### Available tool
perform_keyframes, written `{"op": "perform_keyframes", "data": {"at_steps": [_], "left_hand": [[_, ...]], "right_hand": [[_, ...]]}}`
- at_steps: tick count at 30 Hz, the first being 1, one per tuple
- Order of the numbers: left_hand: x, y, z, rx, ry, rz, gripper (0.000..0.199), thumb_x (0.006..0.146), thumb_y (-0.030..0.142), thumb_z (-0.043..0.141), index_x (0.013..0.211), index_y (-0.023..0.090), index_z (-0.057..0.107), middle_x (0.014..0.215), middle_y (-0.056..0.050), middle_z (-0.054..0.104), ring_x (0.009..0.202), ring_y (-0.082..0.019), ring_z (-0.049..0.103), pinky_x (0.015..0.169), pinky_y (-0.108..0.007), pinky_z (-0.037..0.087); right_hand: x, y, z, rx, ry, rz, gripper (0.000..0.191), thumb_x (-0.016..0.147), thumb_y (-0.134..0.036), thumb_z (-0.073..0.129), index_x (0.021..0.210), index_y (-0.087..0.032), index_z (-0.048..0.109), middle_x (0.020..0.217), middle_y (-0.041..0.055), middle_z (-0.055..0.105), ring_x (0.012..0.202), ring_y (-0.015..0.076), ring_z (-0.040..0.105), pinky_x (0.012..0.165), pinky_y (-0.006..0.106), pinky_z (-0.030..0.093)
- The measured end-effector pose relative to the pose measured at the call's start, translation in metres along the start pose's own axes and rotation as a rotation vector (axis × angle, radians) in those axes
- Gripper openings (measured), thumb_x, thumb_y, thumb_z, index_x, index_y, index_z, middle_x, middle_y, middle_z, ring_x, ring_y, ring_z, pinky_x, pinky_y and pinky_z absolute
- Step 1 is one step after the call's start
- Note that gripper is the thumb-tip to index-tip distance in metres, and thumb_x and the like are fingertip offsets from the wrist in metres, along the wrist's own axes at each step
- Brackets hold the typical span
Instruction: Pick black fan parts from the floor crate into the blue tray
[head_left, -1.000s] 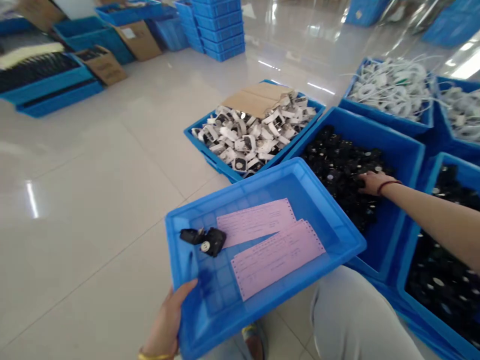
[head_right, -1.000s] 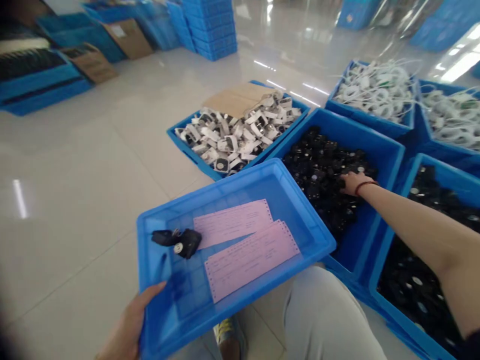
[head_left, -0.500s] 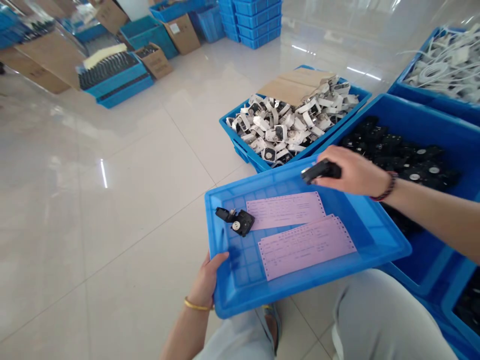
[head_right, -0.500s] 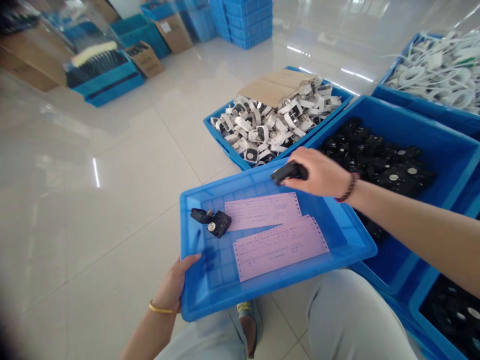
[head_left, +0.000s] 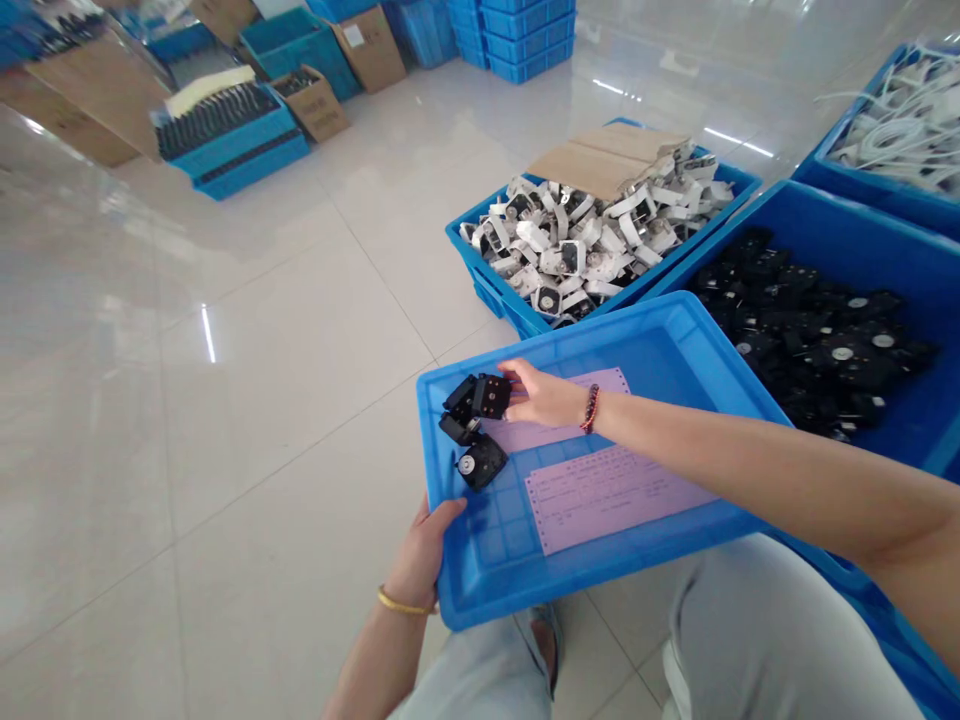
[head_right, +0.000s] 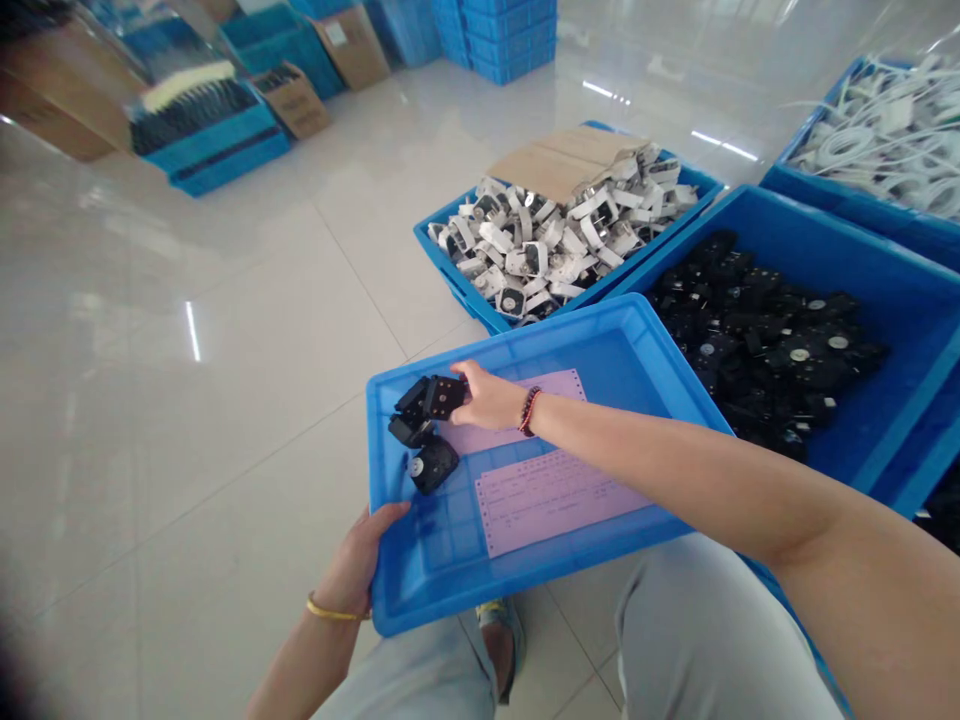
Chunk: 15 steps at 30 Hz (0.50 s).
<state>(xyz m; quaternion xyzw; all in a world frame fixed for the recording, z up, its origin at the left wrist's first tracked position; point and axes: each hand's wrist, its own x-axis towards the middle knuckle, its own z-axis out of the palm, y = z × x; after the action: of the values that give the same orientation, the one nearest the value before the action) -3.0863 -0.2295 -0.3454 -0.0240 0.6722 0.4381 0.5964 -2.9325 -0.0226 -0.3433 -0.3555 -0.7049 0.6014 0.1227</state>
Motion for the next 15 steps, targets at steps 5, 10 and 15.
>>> {"op": "perform_keyframes", "data": {"at_steps": [5, 10, 15], "left_hand": [[-0.009, 0.003, 0.005, -0.007, -0.07, 0.001, 0.076, 0.075, 0.02, 0.076, 0.146, 0.022, 0.05, 0.104, -0.015, 0.078, 0.083, -0.032, 0.077, 0.077, -0.045, 0.065], [-0.013, 0.006, 0.011, -0.038, -0.086, 0.033, 0.074, 0.076, 0.016, 0.074, 0.145, 0.022, 0.051, 0.106, -0.013, 0.078, 0.086, -0.031, 0.077, 0.079, -0.043, 0.065], [-0.013, 0.007, 0.013, -0.037, -0.038, -0.009, 0.07, 0.079, 0.014, 0.068, 0.146, 0.02, 0.049, 0.1, -0.013, 0.079, 0.078, -0.029, 0.077, 0.075, -0.044, 0.065]], "right_hand": [[-0.019, 0.018, -0.028, -0.084, -0.014, -0.089, 0.061, 0.083, -0.001, 0.055, 0.141, -0.013, 0.041, 0.144, 0.0201, 0.052, 0.13, 0.0249, 0.056, 0.11, 0.048, 0.049], [-0.085, 0.018, -0.056, -0.707, -0.08, -0.268, 0.046, 0.091, -0.016, 0.06, 0.137, -0.011, 0.055, 0.145, 0.019, 0.053, 0.137, 0.0308, 0.049, 0.118, 0.053, 0.039], [-0.135, 0.028, -0.047, -1.038, -0.154, -0.166, 0.061, 0.092, -0.032, 0.069, 0.147, -0.011, 0.052, 0.159, 0.02, 0.037, 0.145, 0.039, 0.037, 0.117, 0.057, 0.038]]}}
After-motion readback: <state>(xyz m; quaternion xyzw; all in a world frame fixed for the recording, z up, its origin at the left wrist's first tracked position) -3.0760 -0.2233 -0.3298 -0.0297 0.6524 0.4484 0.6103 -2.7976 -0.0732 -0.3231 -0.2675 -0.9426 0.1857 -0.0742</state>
